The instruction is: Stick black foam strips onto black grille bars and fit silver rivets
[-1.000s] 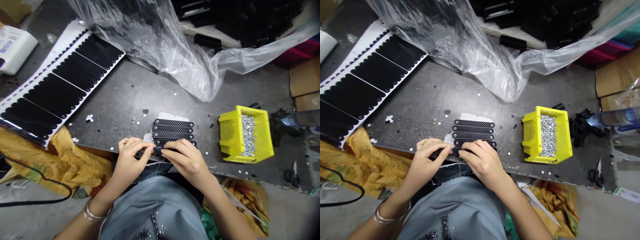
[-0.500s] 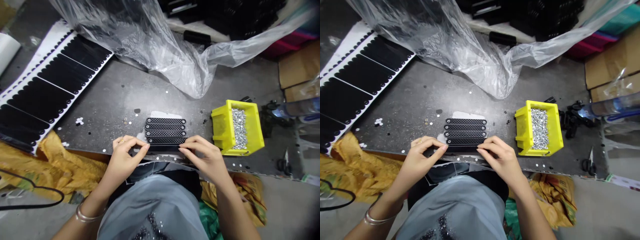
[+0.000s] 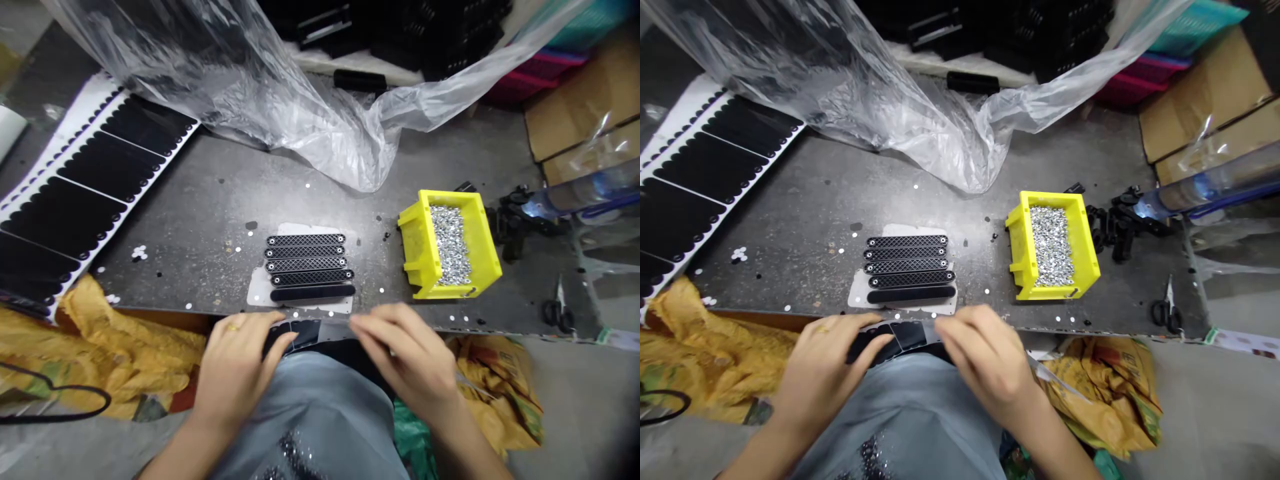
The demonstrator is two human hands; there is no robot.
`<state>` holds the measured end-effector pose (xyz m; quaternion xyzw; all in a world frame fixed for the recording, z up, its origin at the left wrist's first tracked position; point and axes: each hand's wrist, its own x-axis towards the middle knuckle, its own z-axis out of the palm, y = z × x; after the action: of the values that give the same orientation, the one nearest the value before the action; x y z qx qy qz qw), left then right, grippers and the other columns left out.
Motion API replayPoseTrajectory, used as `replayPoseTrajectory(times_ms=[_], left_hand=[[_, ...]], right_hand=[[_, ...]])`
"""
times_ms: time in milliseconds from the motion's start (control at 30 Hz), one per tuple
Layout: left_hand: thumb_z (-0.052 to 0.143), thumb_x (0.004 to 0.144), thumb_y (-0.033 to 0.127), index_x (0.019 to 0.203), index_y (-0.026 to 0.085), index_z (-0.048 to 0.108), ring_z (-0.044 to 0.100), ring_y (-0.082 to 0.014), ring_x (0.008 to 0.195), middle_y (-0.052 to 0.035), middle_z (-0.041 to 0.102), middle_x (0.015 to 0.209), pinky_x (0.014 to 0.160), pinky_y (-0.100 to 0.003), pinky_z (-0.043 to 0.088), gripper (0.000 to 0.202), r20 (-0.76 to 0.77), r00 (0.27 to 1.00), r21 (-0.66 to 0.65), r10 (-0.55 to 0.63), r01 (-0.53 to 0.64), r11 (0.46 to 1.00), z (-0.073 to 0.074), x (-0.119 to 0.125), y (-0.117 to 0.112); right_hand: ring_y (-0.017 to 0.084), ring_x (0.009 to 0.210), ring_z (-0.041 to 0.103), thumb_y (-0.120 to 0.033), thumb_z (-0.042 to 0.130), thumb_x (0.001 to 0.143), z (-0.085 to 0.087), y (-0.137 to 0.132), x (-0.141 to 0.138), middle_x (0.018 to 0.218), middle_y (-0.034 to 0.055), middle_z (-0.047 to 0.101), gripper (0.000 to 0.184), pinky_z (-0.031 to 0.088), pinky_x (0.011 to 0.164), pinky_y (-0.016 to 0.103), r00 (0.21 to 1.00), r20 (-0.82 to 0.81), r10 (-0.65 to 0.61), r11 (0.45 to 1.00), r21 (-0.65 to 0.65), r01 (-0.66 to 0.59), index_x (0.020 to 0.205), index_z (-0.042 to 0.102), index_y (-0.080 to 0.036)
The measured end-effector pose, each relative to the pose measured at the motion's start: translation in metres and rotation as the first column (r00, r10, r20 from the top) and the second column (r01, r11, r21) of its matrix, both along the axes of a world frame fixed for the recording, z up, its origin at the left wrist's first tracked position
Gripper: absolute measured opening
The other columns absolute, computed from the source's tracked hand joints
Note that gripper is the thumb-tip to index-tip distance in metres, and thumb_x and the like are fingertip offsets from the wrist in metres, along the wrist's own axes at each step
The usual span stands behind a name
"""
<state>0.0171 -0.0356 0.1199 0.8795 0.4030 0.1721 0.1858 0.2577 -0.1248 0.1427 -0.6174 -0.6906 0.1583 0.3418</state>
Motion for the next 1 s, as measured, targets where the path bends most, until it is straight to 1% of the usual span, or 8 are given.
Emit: replayPoseTrajectory(times_ms=[100,333,500,633,700,800,900,1000], left_hand=[[0.049,0.105,0.016,0.105,0.022,0.066,0.064,-0.0210,0.092,0.0004,0.075,0.097,0.094,-0.038,0.032,0.017,0.049,0.990,-0.093,-0.130,0.134,0.987,0.006,0.012,-0.006],[0.050,0.107,0.018,0.097,0.024,0.065,0.059,-0.0155,0.086,0.0050,0.067,0.087,0.092,-0.035,0.032,0.019,0.267,0.943,-0.357,-0.198,0.288,0.889,0.014,0.019,0.019],[0.055,0.103,0.013,0.094,0.019,0.064,0.055,-0.0156,0.071,0.0018,0.064,0.076,0.080,-0.036,0.034,0.014,0.220,0.970,-0.026,-0.105,0.113,0.993,-0.006,0.010,0.015],[0.062,0.100,0.012,0.104,0.019,0.068,0.056,-0.0142,0.065,0.0015,0.071,0.077,0.074,-0.034,0.036,0.010,0.187,0.970,0.162,-0.154,0.124,0.979,-0.023,0.002,0.017],[0.065,0.100,0.017,0.108,0.020,0.068,0.058,-0.0135,0.064,0.0014,0.073,0.079,0.070,-0.031,0.039,0.010,0.226,0.961,0.176,-0.163,0.124,0.977,-0.027,-0.001,0.022],[0.062,0.101,0.021,0.103,0.020,0.067,0.061,-0.0112,0.063,0.0014,0.073,0.080,0.065,-0.025,0.044,0.006,0.318,0.948,0.019,0.005,-0.012,1.000,-0.026,-0.004,0.034],[0.060,0.101,0.024,0.097,0.021,0.067,0.055,-0.0090,0.057,0.0039,0.068,0.075,0.061,-0.022,0.045,0.008,0.280,0.937,-0.188,0.210,-0.161,0.969,-0.020,-0.005,0.044],[0.063,0.099,0.028,0.094,0.022,0.068,0.049,-0.0088,0.054,0.0056,0.061,0.069,0.060,-0.023,0.043,0.010,0.264,0.924,-0.296,0.277,-0.196,0.935,-0.016,-0.006,0.049]], right_hand=[[0.017,0.095,0.067,-0.013,0.063,0.099,-0.005,-0.015,-0.011,0.106,0.0073,0.069,0.028,0.061,0.085,0.030,0.986,-0.107,0.126,0.983,-0.124,-0.139,0.126,0.066,-0.018],[0.020,0.102,0.066,-0.015,0.070,0.095,-0.034,0.002,-0.024,0.113,0.0109,0.067,0.041,0.063,0.086,0.037,0.974,-0.192,0.117,0.991,0.093,-0.100,0.136,0.064,-0.018],[0.022,0.108,0.069,-0.020,0.079,0.089,-0.024,-0.011,-0.015,0.114,0.0072,0.066,0.023,0.062,0.094,0.042,0.888,-0.394,0.236,0.972,0.102,-0.213,0.111,0.073,-0.024],[0.012,0.076,0.072,-0.035,0.077,0.092,-0.011,-0.004,-0.003,0.113,0.0017,0.057,0.024,0.064,0.065,0.029,0.575,-0.818,-0.003,0.981,-0.114,-0.157,0.110,0.062,-0.029],[0.009,0.070,0.066,-0.026,0.072,0.095,-0.007,0.015,-0.004,0.110,0.0010,0.054,0.024,0.060,0.059,0.025,0.678,-0.728,-0.104,0.983,-0.178,-0.041,0.115,0.061,-0.030],[0.015,0.090,0.065,-0.020,0.066,0.098,-0.009,0.051,-0.013,0.109,0.0052,0.058,0.030,0.061,0.078,0.031,0.970,-0.241,-0.030,0.995,-0.101,0.006,0.127,0.066,-0.028],[0.017,0.091,0.064,-0.016,0.056,0.103,-0.012,0.076,-0.022,0.105,0.0058,0.064,0.044,0.059,0.082,0.033,0.989,0.045,0.143,0.989,-0.034,-0.142,0.145,0.057,-0.028],[0.017,0.096,0.065,-0.018,0.060,0.102,-0.009,0.083,-0.028,0.108,0.0058,0.066,0.046,0.059,0.086,0.033,0.982,-0.028,0.184,0.981,-0.054,-0.186,0.146,0.055,-0.028]])
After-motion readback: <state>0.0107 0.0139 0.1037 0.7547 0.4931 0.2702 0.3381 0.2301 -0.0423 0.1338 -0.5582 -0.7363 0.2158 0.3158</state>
